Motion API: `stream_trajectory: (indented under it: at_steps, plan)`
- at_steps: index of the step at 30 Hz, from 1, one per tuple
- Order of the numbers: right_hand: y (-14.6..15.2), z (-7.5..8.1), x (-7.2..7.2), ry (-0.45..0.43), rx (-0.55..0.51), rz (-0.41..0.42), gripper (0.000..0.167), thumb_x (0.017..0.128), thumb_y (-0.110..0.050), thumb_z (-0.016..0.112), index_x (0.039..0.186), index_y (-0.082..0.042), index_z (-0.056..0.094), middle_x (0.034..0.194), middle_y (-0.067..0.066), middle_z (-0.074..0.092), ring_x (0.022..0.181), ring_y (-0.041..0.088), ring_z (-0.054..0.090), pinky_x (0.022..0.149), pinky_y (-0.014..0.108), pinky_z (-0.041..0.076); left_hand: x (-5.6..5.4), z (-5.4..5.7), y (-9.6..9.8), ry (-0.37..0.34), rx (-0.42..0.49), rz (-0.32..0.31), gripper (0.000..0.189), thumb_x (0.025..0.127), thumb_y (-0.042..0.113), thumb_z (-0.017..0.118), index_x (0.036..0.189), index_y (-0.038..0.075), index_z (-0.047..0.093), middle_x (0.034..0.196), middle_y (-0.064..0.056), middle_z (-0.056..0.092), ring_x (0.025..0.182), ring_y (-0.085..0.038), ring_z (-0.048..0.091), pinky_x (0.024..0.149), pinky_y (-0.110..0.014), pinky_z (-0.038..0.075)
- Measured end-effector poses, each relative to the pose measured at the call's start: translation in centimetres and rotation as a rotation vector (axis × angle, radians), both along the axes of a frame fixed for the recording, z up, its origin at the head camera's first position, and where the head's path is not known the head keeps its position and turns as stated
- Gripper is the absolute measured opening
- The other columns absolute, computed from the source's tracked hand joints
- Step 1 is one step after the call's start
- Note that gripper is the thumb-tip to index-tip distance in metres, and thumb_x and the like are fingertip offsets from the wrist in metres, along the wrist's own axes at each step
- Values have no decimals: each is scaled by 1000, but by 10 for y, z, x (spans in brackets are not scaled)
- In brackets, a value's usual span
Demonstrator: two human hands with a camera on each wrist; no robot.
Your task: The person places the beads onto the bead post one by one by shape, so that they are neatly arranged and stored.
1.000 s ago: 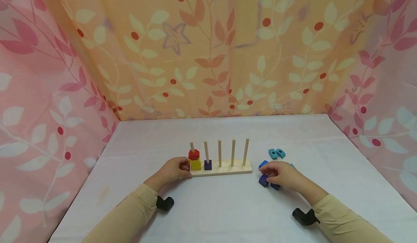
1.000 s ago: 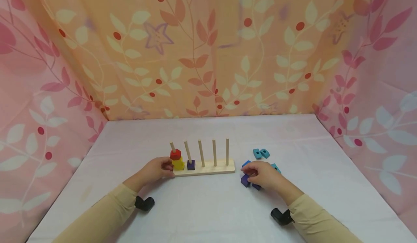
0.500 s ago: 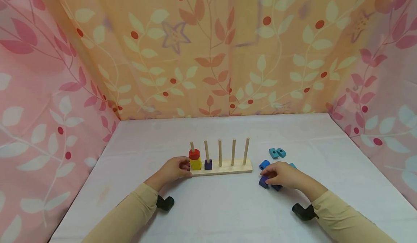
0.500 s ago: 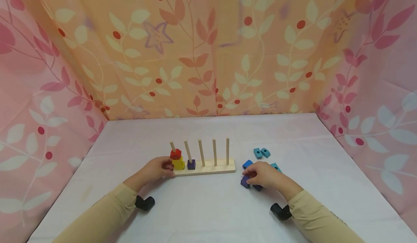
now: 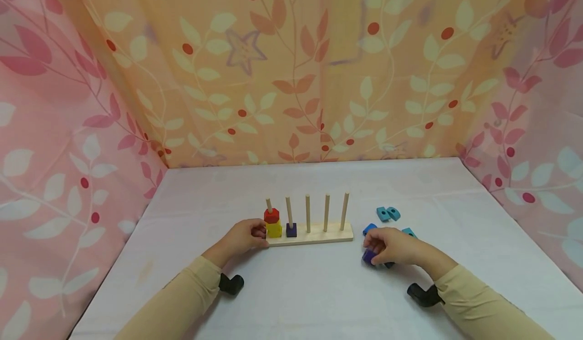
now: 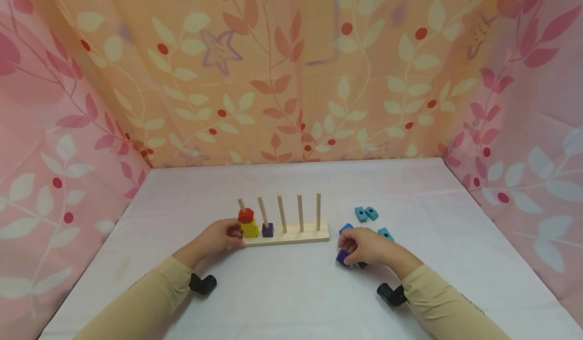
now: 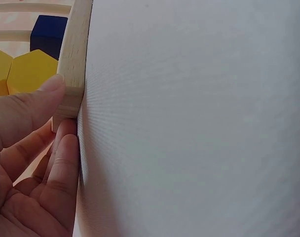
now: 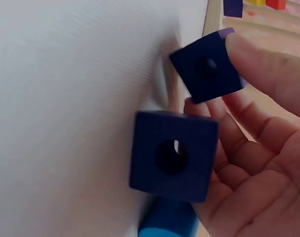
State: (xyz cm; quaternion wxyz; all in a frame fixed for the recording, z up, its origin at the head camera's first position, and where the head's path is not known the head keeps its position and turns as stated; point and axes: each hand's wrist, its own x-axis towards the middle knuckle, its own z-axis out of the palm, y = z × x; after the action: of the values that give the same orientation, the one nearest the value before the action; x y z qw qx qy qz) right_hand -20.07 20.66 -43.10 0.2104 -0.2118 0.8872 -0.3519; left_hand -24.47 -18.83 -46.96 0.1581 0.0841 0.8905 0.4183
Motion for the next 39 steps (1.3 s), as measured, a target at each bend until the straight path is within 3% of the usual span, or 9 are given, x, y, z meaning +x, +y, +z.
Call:
stream_trajectory:
  at_steps: [7, 11, 15, 22, 28, 32, 39]
  plan:
    - [4, -1, -3, 71, 10, 15, 25, 75, -12, 74, 97, -11, 62, 84, -3, 58, 78, 14, 53, 67, 23, 47, 0, 1, 0, -2, -3, 5, 42, 71, 17, 79, 107, 9, 60, 90, 1, 59, 83, -15, 54, 79, -28, 48]
    - [9, 5, -5, 100, -32, -16, 26, 75, -16, 74, 98, -13, 61, 86, -2, 58, 79, 14, 53, 68, 24, 47, 1, 2, 1, -2, -13, -3, 43, 71, 17, 78, 108, 8, 60, 90, 1, 59, 83, -15, 54, 79, -29, 48]
    - [11, 17, -6, 134, -85, -64, 27, 76, -19, 74, 97, -12, 59, 89, -1, 58, 84, 16, 55, 74, 26, 48, 2, 2, 1, -1, -27, 3, 42, 71, 17, 78, 108, 9, 60, 90, 1, 59, 83, -15, 54, 79, -29, 48]
    - [3, 46, -8, 236, -93, -148, 27, 78, -18, 73, 100, -12, 58, 96, 1, 61, 93, 20, 57, 86, 43, 46, 3, 5, 2, 30, -52, 13, 38, 71, 15, 78, 105, 10, 61, 89, 2, 59, 83, -14, 54, 78, -29, 48]
    - [-9, 72, -9, 345, -119, -229, 31, 79, -18, 72, 105, -12, 57, 98, 2, 61, 95, 21, 58, 85, 42, 47, 3, 5, 5, 50, -54, 13, 36, 71, 13, 78, 103, 10, 62, 88, 3, 60, 81, -12, 54, 76, -28, 48]
    - [-20, 86, -11, 392, -168, -213, 30, 80, -17, 71, 106, -12, 57, 98, 1, 61, 94, 17, 59, 86, 39, 47, 2, 3, 4, 37, -46, 21, 37, 71, 14, 78, 104, 11, 62, 88, 3, 60, 82, -13, 54, 77, -28, 48]
    - [-52, 101, -13, 437, -307, -106, 36, 81, -11, 69, 115, -8, 58, 105, 4, 60, 96, 17, 58, 88, 36, 46, -1, -2, 0, 23, -31, -1, 40, 71, 17, 79, 106, 11, 61, 89, 2, 59, 83, -14, 54, 78, -28, 48]
